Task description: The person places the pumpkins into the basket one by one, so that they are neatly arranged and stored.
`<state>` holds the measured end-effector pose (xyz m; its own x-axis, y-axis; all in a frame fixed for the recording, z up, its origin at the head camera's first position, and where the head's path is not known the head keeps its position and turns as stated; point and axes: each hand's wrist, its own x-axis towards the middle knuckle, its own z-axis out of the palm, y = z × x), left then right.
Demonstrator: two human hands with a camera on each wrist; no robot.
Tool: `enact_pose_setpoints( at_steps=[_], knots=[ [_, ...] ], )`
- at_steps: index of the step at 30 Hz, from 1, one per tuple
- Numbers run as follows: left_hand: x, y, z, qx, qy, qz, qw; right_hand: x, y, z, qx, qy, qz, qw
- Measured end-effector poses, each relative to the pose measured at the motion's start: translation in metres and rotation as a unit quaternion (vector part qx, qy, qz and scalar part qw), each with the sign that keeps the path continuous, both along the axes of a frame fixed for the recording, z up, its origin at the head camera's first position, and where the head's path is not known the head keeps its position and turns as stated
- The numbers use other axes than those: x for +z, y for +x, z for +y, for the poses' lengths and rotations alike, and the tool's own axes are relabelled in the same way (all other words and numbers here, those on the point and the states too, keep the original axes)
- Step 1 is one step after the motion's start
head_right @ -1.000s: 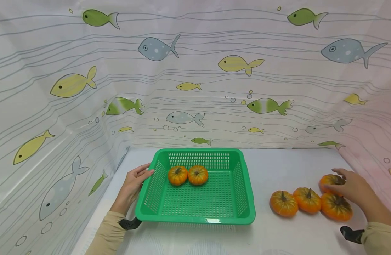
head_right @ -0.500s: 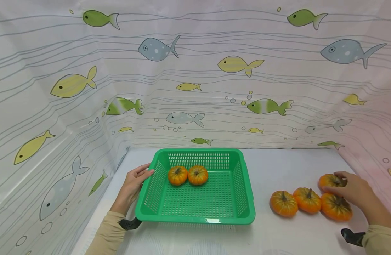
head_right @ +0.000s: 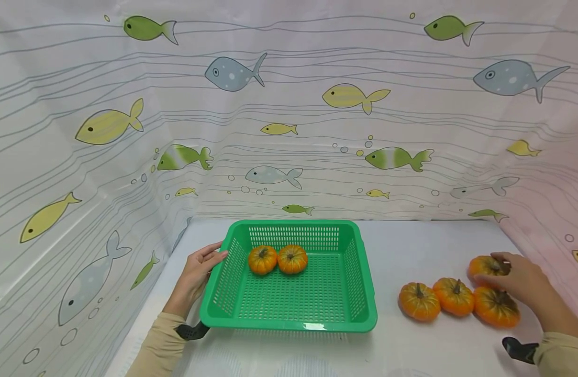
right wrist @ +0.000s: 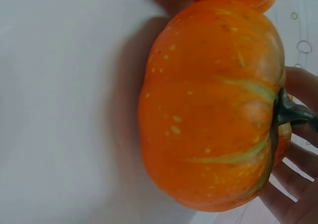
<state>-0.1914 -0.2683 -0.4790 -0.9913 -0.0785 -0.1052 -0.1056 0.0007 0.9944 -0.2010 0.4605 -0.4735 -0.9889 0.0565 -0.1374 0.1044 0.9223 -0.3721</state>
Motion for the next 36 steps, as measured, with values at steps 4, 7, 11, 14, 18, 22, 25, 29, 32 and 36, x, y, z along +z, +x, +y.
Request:
enact_pose_setpoints(
  at_steps=[4, 7, 11, 14, 18, 22, 25, 29, 32, 36],
  knots=[
    [0.0, 0.0, 0.0, -0.001, -0.001, -0.002, 1.0, 0.007, -0.001, -0.005, 0.007, -0.006, 0.012, 0.9999],
    [0.0, 0.001, -0.001, -0.002, -0.002, -0.003, 1.0, 0.012, -0.002, -0.009, 0.012, -0.004, 0.02, 0.9997],
    [0.0, 0.001, -0.001, -0.003, -0.002, -0.003, 1.0, 0.016, -0.003, -0.017, 0.015, 0.0, 0.023, 0.9996],
    [0.0, 0.001, -0.001, -0.004, -0.002, -0.003, 1.0, 0.019, -0.004, -0.023, 0.016, 0.0, 0.026, 0.9995],
    [0.001, 0.001, -0.001, -0.004, -0.004, -0.003, 1.0, 0.023, -0.005, -0.031, 0.025, -0.004, 0.033, 0.9991],
    [0.001, 0.001, -0.001, -0.004, -0.006, -0.004, 1.0, 0.028, -0.006, -0.041, 0.038, -0.01, 0.043, 0.9983],
    [0.001, 0.001, -0.001, -0.003, -0.006, -0.005, 1.0, 0.032, -0.007, -0.05, 0.047, -0.01, 0.053, 0.9974],
    [0.001, 0.001, 0.0, -0.002, -0.006, -0.005, 1.0, 0.036, -0.008, -0.062, 0.067, -0.024, 0.058, 0.9957],
    [0.001, 0.001, 0.0, -0.001, -0.006, -0.005, 1.0, 0.038, -0.009, -0.073, 0.088, -0.043, 0.059, 0.9934],
    [0.001, 0.001, 0.0, -0.001, -0.006, -0.006, 1.0, 0.041, -0.01, -0.088, 0.116, -0.051, 0.078, 0.9889]
  ],
)
